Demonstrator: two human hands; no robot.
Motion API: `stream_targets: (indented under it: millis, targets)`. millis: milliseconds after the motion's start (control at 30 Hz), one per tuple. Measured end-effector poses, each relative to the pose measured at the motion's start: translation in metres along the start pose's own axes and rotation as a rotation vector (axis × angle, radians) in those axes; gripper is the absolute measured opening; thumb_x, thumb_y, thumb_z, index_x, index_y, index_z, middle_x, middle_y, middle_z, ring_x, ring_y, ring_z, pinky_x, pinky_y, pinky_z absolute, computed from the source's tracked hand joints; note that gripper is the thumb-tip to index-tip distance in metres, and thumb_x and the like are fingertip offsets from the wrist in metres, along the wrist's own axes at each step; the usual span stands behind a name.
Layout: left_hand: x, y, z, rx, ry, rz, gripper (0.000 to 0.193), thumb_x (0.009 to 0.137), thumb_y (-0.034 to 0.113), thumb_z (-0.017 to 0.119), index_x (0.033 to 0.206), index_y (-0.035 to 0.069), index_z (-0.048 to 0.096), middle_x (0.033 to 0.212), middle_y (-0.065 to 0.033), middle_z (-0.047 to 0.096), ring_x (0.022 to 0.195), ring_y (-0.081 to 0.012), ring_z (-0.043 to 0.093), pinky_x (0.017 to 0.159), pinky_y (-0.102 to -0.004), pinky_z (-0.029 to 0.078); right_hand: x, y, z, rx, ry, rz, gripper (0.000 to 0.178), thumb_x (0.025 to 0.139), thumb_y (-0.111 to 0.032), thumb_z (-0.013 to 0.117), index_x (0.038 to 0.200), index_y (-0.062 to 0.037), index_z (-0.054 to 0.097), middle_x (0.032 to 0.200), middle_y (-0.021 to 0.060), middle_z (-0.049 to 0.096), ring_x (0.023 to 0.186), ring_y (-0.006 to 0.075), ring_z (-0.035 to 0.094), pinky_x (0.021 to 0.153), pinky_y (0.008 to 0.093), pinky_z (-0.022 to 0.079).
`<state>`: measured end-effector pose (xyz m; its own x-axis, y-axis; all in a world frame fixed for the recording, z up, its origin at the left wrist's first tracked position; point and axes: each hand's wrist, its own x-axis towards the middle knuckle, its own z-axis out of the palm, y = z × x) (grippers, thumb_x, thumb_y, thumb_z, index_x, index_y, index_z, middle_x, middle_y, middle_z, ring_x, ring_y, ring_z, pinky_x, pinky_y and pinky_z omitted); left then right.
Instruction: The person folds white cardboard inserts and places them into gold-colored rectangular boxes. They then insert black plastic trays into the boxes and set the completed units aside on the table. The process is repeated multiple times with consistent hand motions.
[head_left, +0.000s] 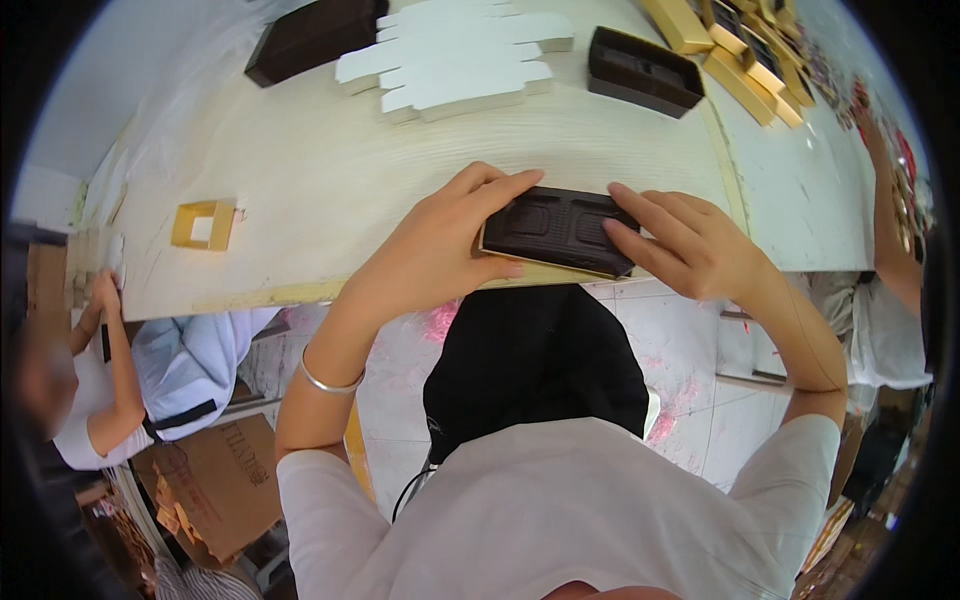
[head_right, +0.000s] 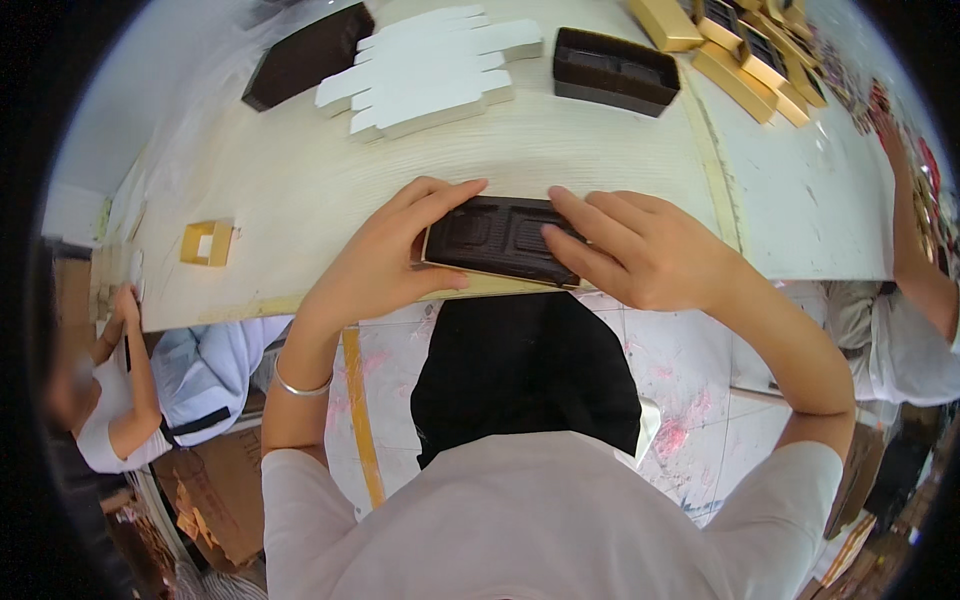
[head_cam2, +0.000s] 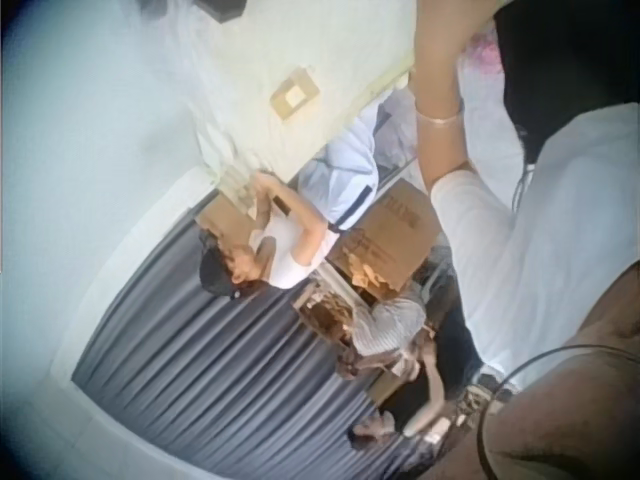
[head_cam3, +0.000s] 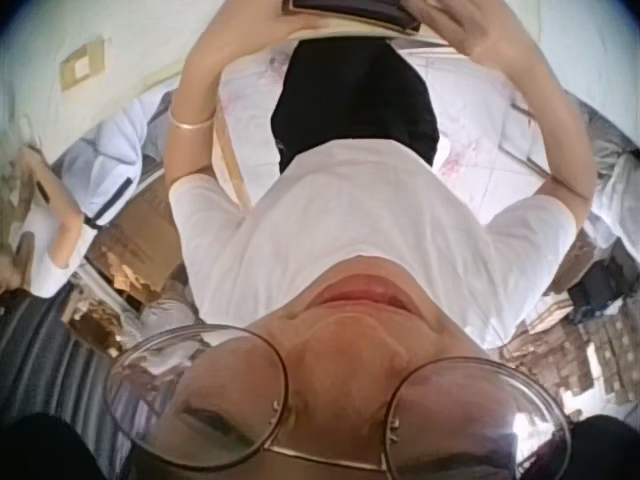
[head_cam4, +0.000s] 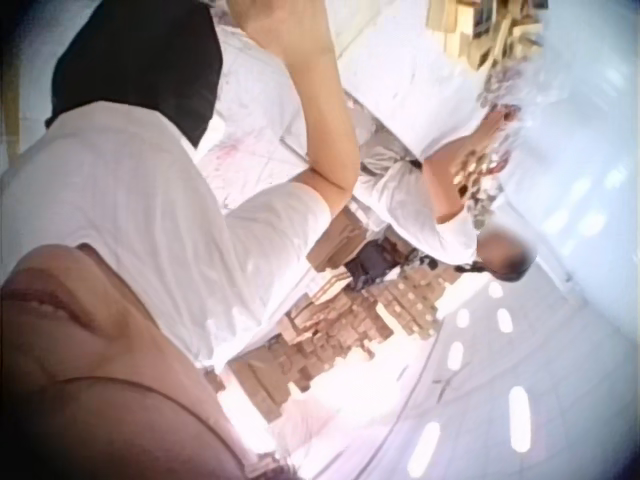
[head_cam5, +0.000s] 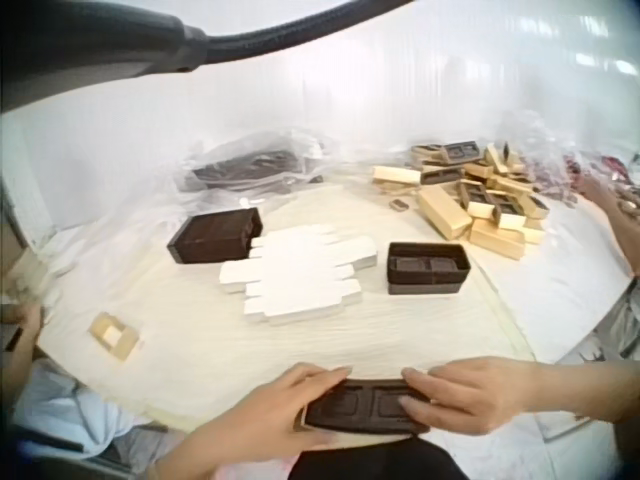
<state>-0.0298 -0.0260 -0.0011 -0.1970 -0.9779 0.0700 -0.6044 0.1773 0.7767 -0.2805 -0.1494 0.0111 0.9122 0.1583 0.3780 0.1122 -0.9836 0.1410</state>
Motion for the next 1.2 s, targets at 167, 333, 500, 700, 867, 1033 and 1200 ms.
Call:
stream_targets:
  millis: [167, 333, 500, 700, 867, 1033, 1200]
  targets:
    - [0.001, 0.000, -0.006, 0.013, -0.054, -0.051, 0.078, 0.067, 0.007, 0.078, 0.137, 0.011, 0.045, 0.108, -0.0062, 0.048, 0.089, -0.0184, 0.052, 0.069, -0.0262, 0.049, 0.015, 0.010, -0.021, 0.239, -0.179, 0.151, 0.044, 0.067, -0.009, 0.070, 0.108, 0.0018, 0.062, 0.115, 0.0213, 0.056, 0.091, 0.0332, 0.061, 0.076, 0.0381, 0.052]
    - [-0.001, -0.001, -0.002, -0.011, -0.031, -0.016, 0.079, 0.067, 0.009, 0.078, 0.138, 0.012, 0.044, 0.109, -0.0062, 0.047, 0.092, -0.0181, 0.052, 0.070, -0.0259, 0.051, 0.003, -0.004, -0.002, 0.379, -0.094, 0.250, 0.052, 0.074, -0.019, 0.072, 0.121, -0.0047, 0.057, 0.116, 0.0210, 0.053, 0.101, 0.0349, 0.057, 0.084, 0.0400, 0.049]
    - [-0.003, -0.002, 0.001, -0.028, -0.014, -0.038, 0.082, 0.064, 0.012, 0.079, 0.139, 0.013, 0.043, 0.111, -0.0062, 0.048, 0.092, -0.0195, 0.053, 0.072, -0.0283, 0.050, 0.007, -0.018, 0.000, 0.329, -0.035, 0.326, 0.048, 0.078, -0.014, 0.068, 0.124, -0.0048, 0.055, 0.124, 0.0233, 0.050, 0.111, 0.0374, 0.053, 0.089, 0.0406, 0.048]
    - [-0.003, -0.008, 0.000, 0.220, 0.016, 0.061, 0.084, 0.062, 0.020, 0.080, 0.139, 0.015, 0.044, 0.110, -0.0080, 0.052, 0.098, -0.0271, 0.050, 0.087, -0.0360, 0.042, 0.008, -0.003, -0.019, 0.577, -0.256, 0.345, 0.045, 0.078, -0.012, 0.063, 0.121, -0.0020, 0.057, 0.130, 0.0243, 0.048, 0.111, 0.0391, 0.055, 0.091, 0.0407, 0.049]
    - [0.001, -0.010, -0.002, 0.159, -0.011, 0.050, 0.085, 0.061, 0.021, 0.080, 0.138, 0.014, 0.045, 0.111, -0.0088, 0.051, 0.099, -0.0272, 0.050, 0.089, -0.0355, 0.040, 0.013, 0.012, -0.014, 0.018, -0.170, -0.115, 0.043, 0.070, -0.009, 0.065, 0.113, -0.0017, 0.061, 0.106, 0.0162, 0.060, 0.081, 0.0273, 0.064, 0.067, 0.0324, 0.053]
    - [0.000, -0.010, -0.003, 0.220, -0.018, 0.049, 0.084, 0.063, 0.027, 0.078, 0.138, 0.013, 0.044, 0.114, -0.0100, 0.051, 0.102, -0.0286, 0.049, 0.091, -0.0372, 0.038, 0.008, 0.007, -0.013, 0.066, -0.311, -0.019, 0.057, 0.076, -0.032, 0.062, 0.122, -0.0004, 0.054, 0.129, 0.0264, 0.046, 0.112, 0.0380, 0.052, 0.094, 0.0440, 0.044]
    - [-0.011, -0.017, 0.008, 0.438, 0.083, 0.205, 0.086, 0.069, 0.038, 0.074, 0.142, 0.011, 0.037, 0.124, -0.0142, 0.048, 0.113, -0.0312, 0.045, 0.097, -0.0424, 0.034, -0.001, -0.030, 0.014, 0.212, -0.158, 0.311, 0.067, 0.077, -0.044, 0.061, 0.128, -0.0007, 0.050, 0.141, 0.0288, 0.033, 0.122, 0.0413, 0.043, 0.104, 0.0481, 0.034]
